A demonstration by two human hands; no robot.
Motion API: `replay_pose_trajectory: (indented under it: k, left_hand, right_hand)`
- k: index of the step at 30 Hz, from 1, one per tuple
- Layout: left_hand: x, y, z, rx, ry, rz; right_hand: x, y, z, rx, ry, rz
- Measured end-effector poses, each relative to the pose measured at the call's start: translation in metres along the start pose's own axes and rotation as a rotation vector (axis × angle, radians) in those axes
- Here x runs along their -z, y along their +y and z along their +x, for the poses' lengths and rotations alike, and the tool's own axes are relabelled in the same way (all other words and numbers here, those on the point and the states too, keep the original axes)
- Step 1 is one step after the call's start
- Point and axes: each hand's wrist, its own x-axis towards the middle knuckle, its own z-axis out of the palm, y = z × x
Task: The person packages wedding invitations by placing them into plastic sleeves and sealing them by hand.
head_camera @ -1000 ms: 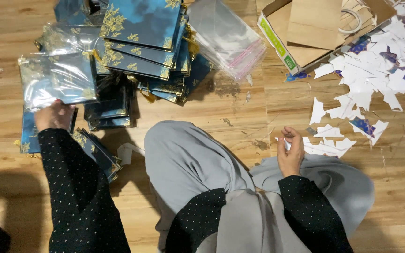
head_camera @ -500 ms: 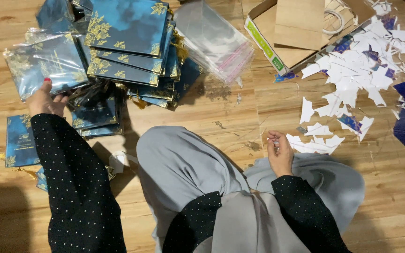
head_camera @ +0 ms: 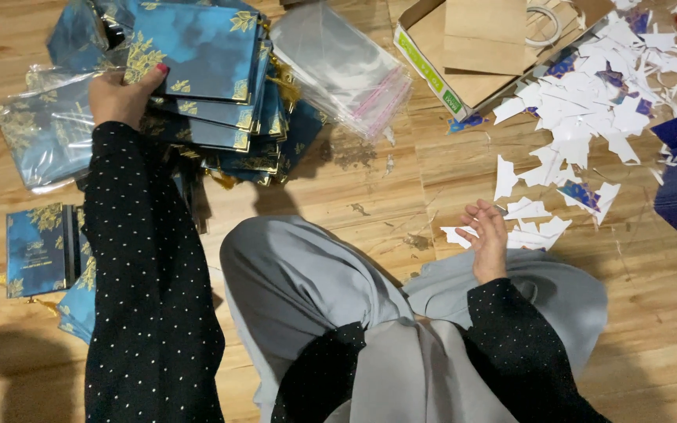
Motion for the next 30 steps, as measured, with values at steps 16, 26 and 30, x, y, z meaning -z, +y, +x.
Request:
replay_pose_trajectory:
  k: [16,26,30]
  left_hand:
    - [0.044,0.008,-0.006,-0.109,-0.099,-0.249]
    - [-0.087,0.141,-0.193,0.262,-0.248,-1.010]
    - [-0.173,0.150,-0.298,0.565,-0.456,-1.245]
  right_hand:
    - [0.098,-0.088,0.061,0.170,-0.071,0.637]
    - [0.030,-0.038,0.053,0.102,-0.263,0.141]
    - [-0.025,-0.028,-0.007,0.034,-0.452,0.086]
